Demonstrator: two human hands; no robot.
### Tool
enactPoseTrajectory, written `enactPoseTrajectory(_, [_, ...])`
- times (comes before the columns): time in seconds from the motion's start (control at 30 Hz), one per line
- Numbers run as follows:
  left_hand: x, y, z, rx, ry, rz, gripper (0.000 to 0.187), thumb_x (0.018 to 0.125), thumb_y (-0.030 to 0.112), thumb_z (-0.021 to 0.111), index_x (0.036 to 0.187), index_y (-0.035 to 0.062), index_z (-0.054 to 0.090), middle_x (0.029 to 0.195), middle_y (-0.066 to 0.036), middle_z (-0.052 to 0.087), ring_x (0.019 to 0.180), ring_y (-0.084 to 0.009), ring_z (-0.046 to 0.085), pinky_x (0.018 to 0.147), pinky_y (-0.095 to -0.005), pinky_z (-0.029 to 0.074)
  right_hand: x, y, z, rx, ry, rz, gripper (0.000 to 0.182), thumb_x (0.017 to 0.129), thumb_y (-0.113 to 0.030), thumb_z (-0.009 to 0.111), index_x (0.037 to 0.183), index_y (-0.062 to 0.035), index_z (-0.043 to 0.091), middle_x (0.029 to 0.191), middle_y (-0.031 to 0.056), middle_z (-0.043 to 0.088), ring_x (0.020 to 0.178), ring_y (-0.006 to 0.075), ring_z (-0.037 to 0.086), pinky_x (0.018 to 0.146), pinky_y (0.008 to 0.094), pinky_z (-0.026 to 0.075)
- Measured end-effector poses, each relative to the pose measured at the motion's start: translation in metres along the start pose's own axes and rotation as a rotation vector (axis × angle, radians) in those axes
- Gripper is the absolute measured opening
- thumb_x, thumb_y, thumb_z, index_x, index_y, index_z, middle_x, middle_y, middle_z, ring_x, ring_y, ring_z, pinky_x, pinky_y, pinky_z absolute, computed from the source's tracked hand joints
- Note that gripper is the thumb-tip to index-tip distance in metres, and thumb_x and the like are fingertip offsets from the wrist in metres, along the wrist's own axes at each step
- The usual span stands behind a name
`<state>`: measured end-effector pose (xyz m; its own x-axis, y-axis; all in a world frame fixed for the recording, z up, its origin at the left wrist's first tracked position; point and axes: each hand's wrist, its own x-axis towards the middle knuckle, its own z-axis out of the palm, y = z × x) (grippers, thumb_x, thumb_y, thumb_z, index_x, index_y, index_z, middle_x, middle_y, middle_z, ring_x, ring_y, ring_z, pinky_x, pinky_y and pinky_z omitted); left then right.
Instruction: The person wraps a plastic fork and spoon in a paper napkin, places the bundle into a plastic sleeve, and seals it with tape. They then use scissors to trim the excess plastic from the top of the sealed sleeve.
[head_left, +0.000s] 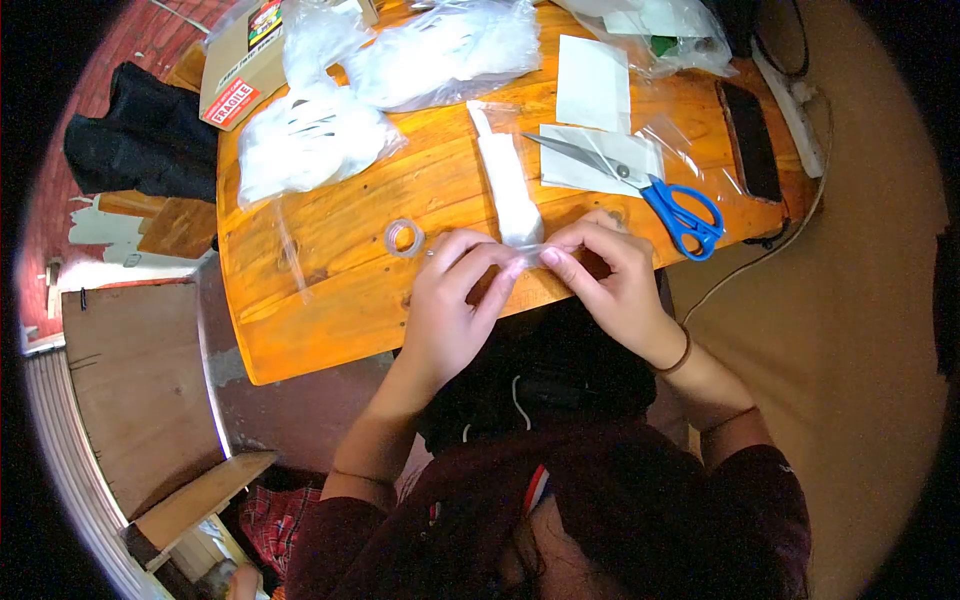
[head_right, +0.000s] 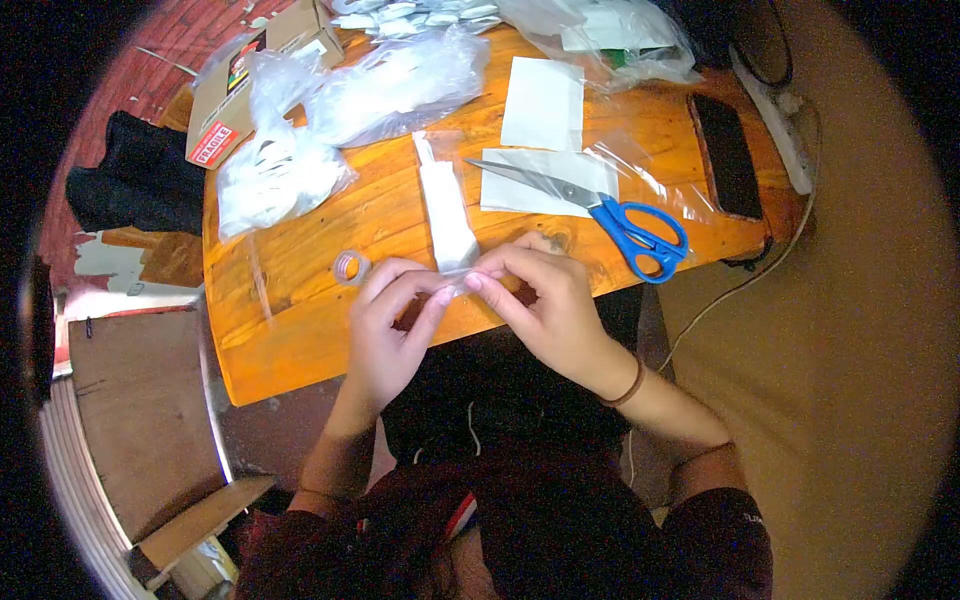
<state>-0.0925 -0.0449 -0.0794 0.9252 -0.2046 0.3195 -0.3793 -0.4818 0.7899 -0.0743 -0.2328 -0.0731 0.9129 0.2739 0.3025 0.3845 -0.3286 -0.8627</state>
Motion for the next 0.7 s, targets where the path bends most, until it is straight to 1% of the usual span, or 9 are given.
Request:
enactPoseTrajectory(0.1, [0.002, 0.007, 0.004, -0.074, 0.037, -0.104, 0.009, 0.084, 0.006, 0.063, 0.086, -0.0016, 0.06, 0.074, -0.011, 0.058, 0.067, -0.0241, 0.057, 0.063, -0.0317, 0.045, -0.001, 0.005, 0.003, -0.021, 0.027, 0.015, 0.01, 0.082, -0.01, 0.067, 0.086, -0.0008, 0.064, 0.074, 0.0089, 0.062, 0.065, 0.0174, 0.057, 0.054, 0.0264, 0.043])
enactPoseTrajectory(0.2, [0.001, 0.005, 0.013, -0.154, 0.067, -0.259, 0.009, 0.089, 0.007, 0.058, 0.085, -0.0013, 0.058, 0.066, -0.01, 0.058, 0.056, -0.0174, 0.055, 0.054, -0.0276, 0.042, -0.002, 0.008, 0.013, 0.108, 0.077, 0.119, 0.01, 0.084, -0.01, 0.065, 0.085, -0.0012, 0.062, 0.07, 0.0095, 0.061, 0.061, 0.0195, 0.058, 0.053, 0.0295, 0.043])
enactPoseTrajectory(0.3, [0.005, -0.001, 0.019, -0.316, 0.102, -0.274, 0.014, 0.092, 0.009, 0.054, 0.082, -0.0006, 0.056, 0.062, -0.009, 0.057, 0.052, -0.0121, 0.052, 0.049, -0.0259, 0.038, 0.001, 0.01, 0.018, 0.021, 0.1, 0.1, 0.012, 0.087, -0.011, 0.061, 0.08, -0.0017, 0.058, 0.066, 0.0095, 0.06, 0.059, 0.0213, 0.059, 0.053, 0.0326, 0.043])
enactPoseTrajectory(0.4, [0.011, -0.003, 0.017, -0.226, 0.098, -0.303, 0.018, 0.093, 0.011, 0.053, 0.079, -0.0006, 0.053, 0.058, -0.009, 0.055, 0.048, -0.013, 0.05, 0.047, -0.0279, 0.037, 0.005, 0.005, 0.021, 0.003, 0.109, 0.155, 0.015, 0.087, -0.013, 0.061, 0.077, -0.003, 0.057, 0.061, 0.0089, 0.059, 0.055, 0.0232, 0.057, 0.053, 0.0345, 0.042])
enactPoseTrajectory(0.5, [0.012, -0.009, 0.017, -0.171, 0.092, -0.314, 0.018, 0.092, 0.01, 0.053, 0.078, -0.0011, 0.051, 0.057, -0.009, 0.054, 0.046, -0.0138, 0.049, 0.045, -0.0294, 0.037, 0.009, 0.006, 0.022, -0.067, 0.088, 0.165, 0.016, 0.086, -0.015, 0.061, 0.076, -0.0034, 0.056, 0.06, 0.0089, 0.059, 0.051, 0.0239, 0.057, 0.051, 0.0348, 0.042])
enactPoseTrajectory(0.6, [0.015, -0.002, 0.014, -0.14, 0.078, -0.37, 0.017, 0.091, 0.009, 0.054, 0.078, -0.0011, 0.05, 0.055, -0.009, 0.053, 0.044, -0.0154, 0.048, 0.044, -0.0304, 0.036, 0.014, 0.001, 0.021, -0.106, 0.082, 0.218, 0.016, 0.084, -0.017, 0.062, 0.077, -0.0044, 0.056, 0.058, 0.009, 0.059, 0.049, 0.0246, 0.057, 0.049, 0.036, 0.042])
enactPoseTrajectory(0.7, [0.016, -0.002, 0.014, -0.098, 0.068, -0.393, 0.014, 0.089, 0.007, 0.057, 0.079, 0.0002, 0.05, 0.058, -0.009, 0.053, 0.049, -0.0148, 0.05, 0.047, -0.0294, 0.038, 0.02, -0.003, 0.024, -0.189, 0.108, 0.254, 0.015, 0.084, -0.018, 0.063, 0.078, -0.0054, 0.056, 0.056, 0.0085, 0.059, 0.049, 0.0244, 0.058, 0.047, 0.0368, 0.042])
